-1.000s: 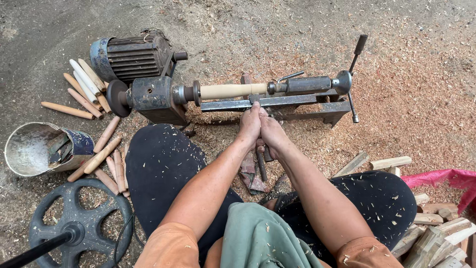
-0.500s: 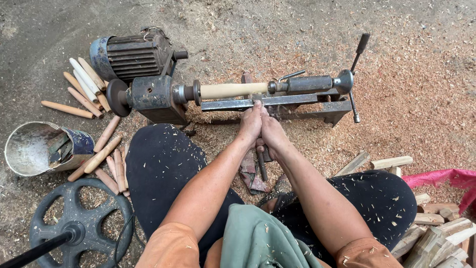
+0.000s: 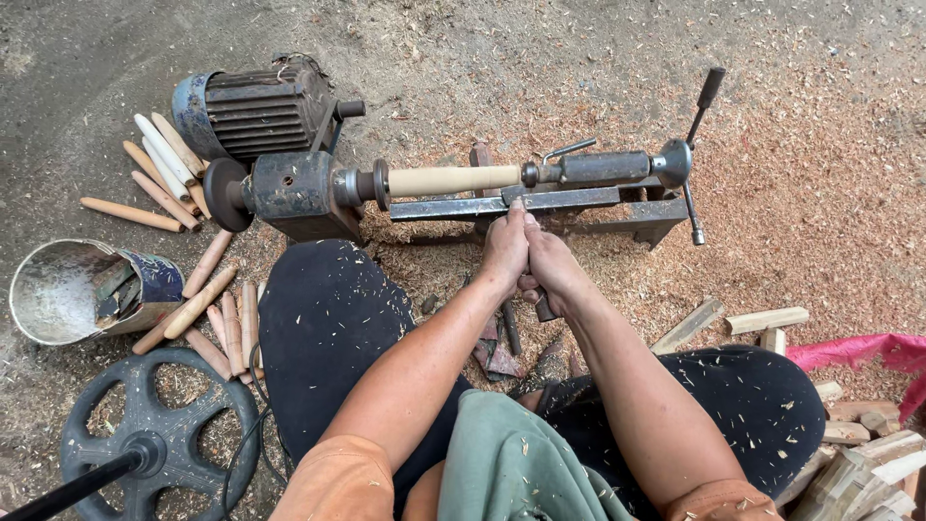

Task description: The person operates a wood lathe to shape a cylindrical wooden piece mounted between centers. Using a chisel, they shave and smooth the rotating wood, generating wood shavings. The person switches between different chisels to refine the shape.

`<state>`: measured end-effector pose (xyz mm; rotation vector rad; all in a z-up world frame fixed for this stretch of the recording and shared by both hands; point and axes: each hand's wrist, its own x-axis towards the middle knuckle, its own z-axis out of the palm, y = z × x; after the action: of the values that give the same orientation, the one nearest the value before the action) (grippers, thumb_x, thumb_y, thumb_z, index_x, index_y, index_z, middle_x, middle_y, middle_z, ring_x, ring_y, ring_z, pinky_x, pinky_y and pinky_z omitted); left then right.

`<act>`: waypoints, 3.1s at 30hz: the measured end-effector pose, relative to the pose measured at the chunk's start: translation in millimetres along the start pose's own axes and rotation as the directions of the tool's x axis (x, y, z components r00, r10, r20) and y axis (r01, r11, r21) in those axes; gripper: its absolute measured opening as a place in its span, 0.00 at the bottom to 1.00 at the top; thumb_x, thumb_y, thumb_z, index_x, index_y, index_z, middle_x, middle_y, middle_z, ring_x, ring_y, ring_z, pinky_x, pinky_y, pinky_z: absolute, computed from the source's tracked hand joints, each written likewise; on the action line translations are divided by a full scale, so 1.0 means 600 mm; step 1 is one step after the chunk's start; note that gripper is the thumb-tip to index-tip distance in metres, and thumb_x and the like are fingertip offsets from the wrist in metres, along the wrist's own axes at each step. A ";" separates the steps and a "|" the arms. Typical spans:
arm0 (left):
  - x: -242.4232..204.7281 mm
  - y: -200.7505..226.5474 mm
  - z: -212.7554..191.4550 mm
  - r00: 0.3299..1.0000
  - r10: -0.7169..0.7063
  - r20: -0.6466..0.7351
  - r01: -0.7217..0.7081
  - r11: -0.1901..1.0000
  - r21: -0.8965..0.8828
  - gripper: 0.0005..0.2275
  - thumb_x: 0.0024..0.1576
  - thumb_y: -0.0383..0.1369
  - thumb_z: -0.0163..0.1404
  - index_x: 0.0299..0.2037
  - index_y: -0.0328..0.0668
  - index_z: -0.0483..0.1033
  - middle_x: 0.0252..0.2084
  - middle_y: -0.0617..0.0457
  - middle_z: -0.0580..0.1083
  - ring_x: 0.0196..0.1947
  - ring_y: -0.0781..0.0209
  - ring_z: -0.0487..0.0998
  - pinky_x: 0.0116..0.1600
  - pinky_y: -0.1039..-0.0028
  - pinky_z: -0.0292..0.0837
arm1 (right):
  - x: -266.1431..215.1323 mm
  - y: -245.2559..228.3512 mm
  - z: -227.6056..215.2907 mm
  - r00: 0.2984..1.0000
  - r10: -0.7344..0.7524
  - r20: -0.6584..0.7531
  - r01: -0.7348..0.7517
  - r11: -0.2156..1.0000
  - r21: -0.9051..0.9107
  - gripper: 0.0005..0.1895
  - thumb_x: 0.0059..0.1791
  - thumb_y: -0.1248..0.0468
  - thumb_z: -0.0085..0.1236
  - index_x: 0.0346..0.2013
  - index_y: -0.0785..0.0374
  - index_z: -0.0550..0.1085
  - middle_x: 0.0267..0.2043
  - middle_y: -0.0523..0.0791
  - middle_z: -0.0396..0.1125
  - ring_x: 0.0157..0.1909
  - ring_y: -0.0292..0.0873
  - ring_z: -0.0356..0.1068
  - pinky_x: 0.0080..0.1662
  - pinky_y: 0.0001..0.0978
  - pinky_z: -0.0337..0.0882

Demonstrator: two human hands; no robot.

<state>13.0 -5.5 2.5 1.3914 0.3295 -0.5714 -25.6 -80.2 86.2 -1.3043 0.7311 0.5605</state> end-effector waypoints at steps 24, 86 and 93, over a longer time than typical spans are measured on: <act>-0.025 0.035 -0.047 0.974 -0.226 -0.006 0.222 0.959 -0.177 0.28 0.65 0.57 0.30 0.35 0.39 0.72 0.28 0.50 0.78 0.23 0.62 0.74 0.25 0.71 0.68 | -0.006 0.001 0.018 0.978 0.028 0.207 -0.025 1.000 -0.015 0.13 0.58 0.53 0.40 0.40 0.58 0.65 0.20 0.37 0.57 0.14 0.32 0.53 0.17 0.26 0.57; 0.023 -0.026 -0.181 0.996 0.085 0.040 -0.085 0.996 -0.008 0.22 0.67 0.49 0.38 0.31 0.39 0.74 0.26 0.53 0.71 0.23 0.63 0.70 0.26 0.68 0.66 | 0.029 0.058 0.173 0.991 -0.117 0.061 0.111 0.989 0.099 0.21 0.60 0.46 0.30 0.43 0.60 0.65 0.23 0.41 0.57 0.15 0.32 0.51 0.16 0.25 0.54; 0.019 -0.019 -0.213 0.997 0.077 0.003 -0.076 0.993 -0.087 0.20 0.65 0.48 0.39 0.32 0.42 0.74 0.26 0.55 0.72 0.23 0.65 0.71 0.25 0.69 0.68 | 0.037 0.074 0.211 0.984 -0.173 0.048 0.168 0.981 0.092 0.20 0.59 0.47 0.30 0.45 0.59 0.64 0.23 0.42 0.58 0.13 0.34 0.52 0.15 0.26 0.55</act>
<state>30.5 116.7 -34.1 1.3125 0.2914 -0.4926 -22.6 51.7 53.4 -1.2508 0.5846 0.4201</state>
